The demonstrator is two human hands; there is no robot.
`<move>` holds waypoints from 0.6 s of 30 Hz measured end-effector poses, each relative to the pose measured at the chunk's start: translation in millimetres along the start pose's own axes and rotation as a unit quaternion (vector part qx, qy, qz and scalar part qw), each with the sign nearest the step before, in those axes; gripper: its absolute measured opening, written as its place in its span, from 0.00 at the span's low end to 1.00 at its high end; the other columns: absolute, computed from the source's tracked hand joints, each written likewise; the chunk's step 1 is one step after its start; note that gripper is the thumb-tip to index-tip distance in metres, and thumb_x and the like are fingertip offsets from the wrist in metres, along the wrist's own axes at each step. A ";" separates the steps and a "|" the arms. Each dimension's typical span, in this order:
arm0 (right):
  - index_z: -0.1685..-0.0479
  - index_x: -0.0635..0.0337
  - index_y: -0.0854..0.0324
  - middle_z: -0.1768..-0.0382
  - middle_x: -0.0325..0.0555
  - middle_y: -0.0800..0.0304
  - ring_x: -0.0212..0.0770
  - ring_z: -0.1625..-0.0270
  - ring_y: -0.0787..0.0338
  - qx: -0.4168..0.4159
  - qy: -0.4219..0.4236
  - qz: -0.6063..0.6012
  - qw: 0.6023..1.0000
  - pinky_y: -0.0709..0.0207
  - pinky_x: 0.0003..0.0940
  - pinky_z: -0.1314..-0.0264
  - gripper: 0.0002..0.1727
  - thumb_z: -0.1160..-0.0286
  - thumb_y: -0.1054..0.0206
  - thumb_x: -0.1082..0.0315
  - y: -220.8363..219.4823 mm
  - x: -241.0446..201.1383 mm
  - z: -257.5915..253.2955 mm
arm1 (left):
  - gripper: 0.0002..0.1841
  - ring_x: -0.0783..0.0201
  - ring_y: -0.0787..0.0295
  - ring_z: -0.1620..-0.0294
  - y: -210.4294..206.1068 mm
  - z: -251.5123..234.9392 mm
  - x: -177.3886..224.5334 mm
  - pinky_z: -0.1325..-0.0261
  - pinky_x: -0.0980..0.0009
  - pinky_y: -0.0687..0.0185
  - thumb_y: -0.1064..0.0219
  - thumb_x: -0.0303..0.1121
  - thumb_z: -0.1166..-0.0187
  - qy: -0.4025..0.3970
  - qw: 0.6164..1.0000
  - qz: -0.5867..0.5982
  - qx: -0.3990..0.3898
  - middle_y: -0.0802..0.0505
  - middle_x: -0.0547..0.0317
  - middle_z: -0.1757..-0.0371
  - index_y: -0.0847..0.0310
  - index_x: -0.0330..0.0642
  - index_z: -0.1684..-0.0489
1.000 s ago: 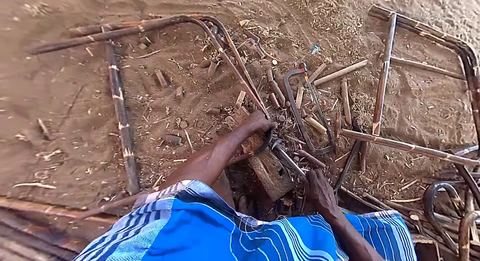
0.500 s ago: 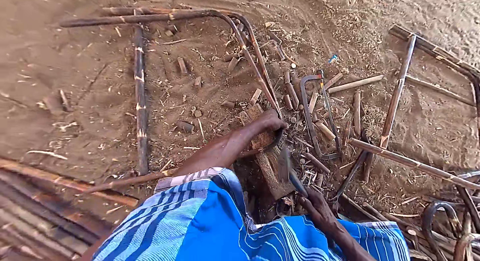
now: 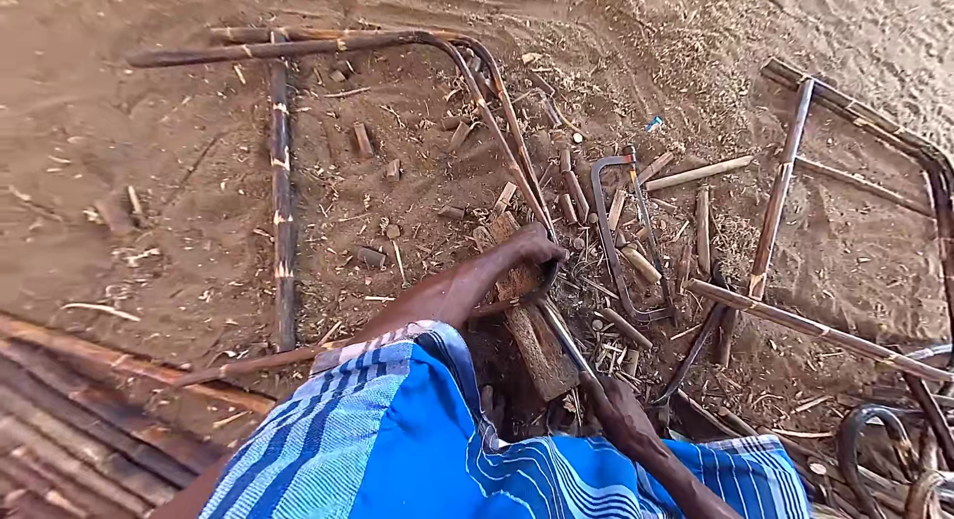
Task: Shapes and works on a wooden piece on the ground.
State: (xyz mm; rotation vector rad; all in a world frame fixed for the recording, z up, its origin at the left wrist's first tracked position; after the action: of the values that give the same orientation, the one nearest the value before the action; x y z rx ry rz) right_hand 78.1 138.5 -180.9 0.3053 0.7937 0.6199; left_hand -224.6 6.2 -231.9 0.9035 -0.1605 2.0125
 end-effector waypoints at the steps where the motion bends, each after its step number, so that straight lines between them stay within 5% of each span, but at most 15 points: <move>1: 0.71 0.50 0.20 0.81 0.38 0.25 0.40 0.76 0.20 0.017 0.010 -0.021 1.000 0.24 0.45 0.69 0.39 0.17 0.61 0.28 4.6 -4.1 -1.0 | 0.27 0.50 0.04 0.55 3.6 -1.7 0.8 0.48 0.49 0.08 0.21 0.48 0.29 -0.002 1.000 -0.008 0.005 0.05 0.41 0.55 0.16 0.29 0.49; 5: 0.74 0.51 0.24 0.87 0.33 0.30 0.29 0.85 0.27 0.125 0.255 -0.061 0.957 0.30 0.31 0.83 0.40 0.15 0.64 0.28 2.5 -14.7 19.7 | 0.26 0.50 0.04 0.52 2.2 -5.4 -4.0 0.45 0.48 0.08 0.21 0.45 0.28 0.006 1.000 -0.002 -0.016 0.05 0.40 0.52 0.17 0.28 0.46; 9: 0.68 0.52 0.18 0.78 0.40 0.22 0.41 0.71 0.17 0.007 0.027 0.011 1.000 0.22 0.48 0.63 0.39 0.17 0.60 0.27 2.1 -4.1 -6.7 | 0.26 0.49 0.04 0.54 5.3 -3.7 3.4 0.46 0.49 0.07 0.20 0.45 0.28 0.000 1.000 0.004 -0.005 0.05 0.39 0.54 0.16 0.27 0.48; 14: 0.69 0.52 0.22 0.83 0.36 0.26 0.30 0.81 0.22 0.141 0.288 -0.068 0.945 0.24 0.32 0.78 0.40 0.15 0.66 0.28 -4.9 -13.9 21.2 | 0.27 0.50 0.04 0.53 1.0 -7.3 -7.2 0.45 0.50 0.07 0.21 0.45 0.27 0.015 0.999 0.018 -0.031 0.06 0.39 0.52 0.18 0.27 0.45; 17: 0.65 0.53 0.17 0.76 0.41 0.21 0.41 0.71 0.17 0.024 0.054 -0.008 0.998 0.21 0.48 0.63 0.39 0.16 0.59 0.29 -4.3 6.8 -5.5 | 0.26 0.49 0.04 0.53 2.3 -1.4 -1.3 0.45 0.47 0.09 0.21 0.45 0.27 -0.003 1.000 0.011 -0.016 0.06 0.39 0.53 0.17 0.28 0.47; 18: 0.68 0.51 0.18 0.78 0.39 0.23 0.41 0.72 0.19 0.023 0.012 -0.009 1.000 0.23 0.48 0.65 0.39 0.17 0.59 0.27 0.6 3.7 -6.3 | 0.26 0.48 0.05 0.53 4.3 -3.1 -1.7 0.45 0.46 0.09 0.21 0.45 0.27 -0.009 1.000 0.005 -0.014 0.06 0.38 0.53 0.16 0.27 0.48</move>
State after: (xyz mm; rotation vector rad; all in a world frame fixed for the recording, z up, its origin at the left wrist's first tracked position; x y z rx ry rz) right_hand 75.2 141.4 -186.9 0.3324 0.8328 0.5898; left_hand -229.1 3.8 -234.3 0.9046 -0.2040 2.0066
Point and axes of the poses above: each hand's wrist, its own z-axis away from the middle knuckle, its own y-axis out of the back of the hand, x = y × z, the point moved 3 cm from there along -z, towards the middle knuckle
